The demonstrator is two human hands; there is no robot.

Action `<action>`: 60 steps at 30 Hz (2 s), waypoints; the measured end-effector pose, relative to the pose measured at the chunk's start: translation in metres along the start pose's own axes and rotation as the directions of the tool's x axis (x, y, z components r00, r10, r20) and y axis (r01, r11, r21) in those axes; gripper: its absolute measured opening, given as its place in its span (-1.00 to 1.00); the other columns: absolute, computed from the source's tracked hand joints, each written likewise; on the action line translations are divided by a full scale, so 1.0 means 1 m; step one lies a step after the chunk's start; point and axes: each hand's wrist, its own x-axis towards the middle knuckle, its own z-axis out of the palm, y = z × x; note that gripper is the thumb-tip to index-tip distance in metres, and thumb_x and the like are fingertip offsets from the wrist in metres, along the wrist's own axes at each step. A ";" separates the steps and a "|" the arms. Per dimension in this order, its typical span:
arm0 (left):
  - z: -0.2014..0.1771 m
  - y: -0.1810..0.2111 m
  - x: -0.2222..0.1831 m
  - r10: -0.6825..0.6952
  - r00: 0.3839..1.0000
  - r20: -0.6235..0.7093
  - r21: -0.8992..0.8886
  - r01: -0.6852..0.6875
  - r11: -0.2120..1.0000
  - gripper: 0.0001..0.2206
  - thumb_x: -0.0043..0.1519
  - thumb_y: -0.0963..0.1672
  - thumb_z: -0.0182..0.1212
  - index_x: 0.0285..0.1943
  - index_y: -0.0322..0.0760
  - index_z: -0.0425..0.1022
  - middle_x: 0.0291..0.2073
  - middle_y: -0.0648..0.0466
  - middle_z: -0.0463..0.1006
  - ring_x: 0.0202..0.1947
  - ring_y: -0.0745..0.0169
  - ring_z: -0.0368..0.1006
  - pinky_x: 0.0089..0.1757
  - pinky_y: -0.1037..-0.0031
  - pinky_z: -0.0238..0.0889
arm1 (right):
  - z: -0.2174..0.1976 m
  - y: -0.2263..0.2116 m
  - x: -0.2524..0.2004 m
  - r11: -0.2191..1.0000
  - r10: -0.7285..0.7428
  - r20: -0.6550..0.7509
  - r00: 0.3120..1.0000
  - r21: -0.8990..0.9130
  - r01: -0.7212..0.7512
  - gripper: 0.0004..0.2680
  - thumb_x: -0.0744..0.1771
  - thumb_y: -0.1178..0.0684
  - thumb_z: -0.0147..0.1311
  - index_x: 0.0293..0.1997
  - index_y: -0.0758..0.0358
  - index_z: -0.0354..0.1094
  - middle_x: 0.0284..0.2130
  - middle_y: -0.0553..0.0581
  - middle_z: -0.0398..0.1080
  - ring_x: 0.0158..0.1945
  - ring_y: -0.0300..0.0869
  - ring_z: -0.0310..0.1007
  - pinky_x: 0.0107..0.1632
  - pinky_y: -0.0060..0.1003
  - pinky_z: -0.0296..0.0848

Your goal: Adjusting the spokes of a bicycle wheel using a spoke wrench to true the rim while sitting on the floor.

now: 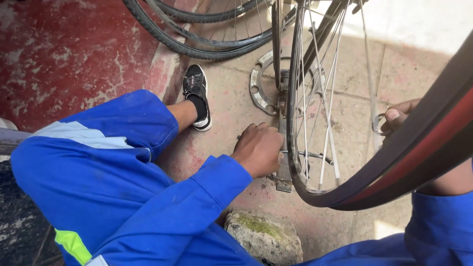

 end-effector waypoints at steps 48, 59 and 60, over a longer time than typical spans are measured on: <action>-0.015 -0.001 0.001 -0.069 0.997 -0.031 -0.131 0.065 0.989 -0.77 0.05 -0.16 0.34 -0.11 -0.18 0.61 -0.19 -0.01 0.63 -0.15 0.08 0.51 0.03 0.23 0.36 | 0.000 0.008 0.005 0.997 0.070 0.041 0.997 0.024 -0.071 -0.88 0.43 0.19 0.06 -0.04 0.48 0.25 -0.37 0.32 0.36 -0.45 -0.07 0.34 -0.42 -0.27 0.38; -0.088 0.022 -0.043 0.003 0.621 -0.784 -0.455 -0.577 0.678 -0.79 0.34 -0.02 0.00 0.05 -0.08 0.41 -0.01 0.12 0.43 -0.21 0.39 0.42 -0.22 0.59 0.44 | 0.006 -0.009 -0.002 0.981 0.137 0.053 0.989 0.132 -0.143 -0.90 0.42 0.17 0.06 -0.11 0.41 0.25 -0.41 0.26 0.34 -0.46 -0.11 0.33 -0.31 -0.23 0.48; -0.088 0.024 -0.047 0.032 0.616 -0.787 -0.464 -0.624 0.629 -0.70 0.40 0.07 -0.09 0.23 0.08 0.34 0.33 0.13 0.35 0.04 0.35 0.50 -0.08 0.58 0.54 | 0.008 -0.014 -0.003 0.968 0.187 0.059 0.981 0.160 -0.194 -0.92 0.44 0.19 0.02 -0.05 0.39 0.25 -0.36 0.23 0.36 -0.41 -0.13 0.34 -0.28 -0.27 0.44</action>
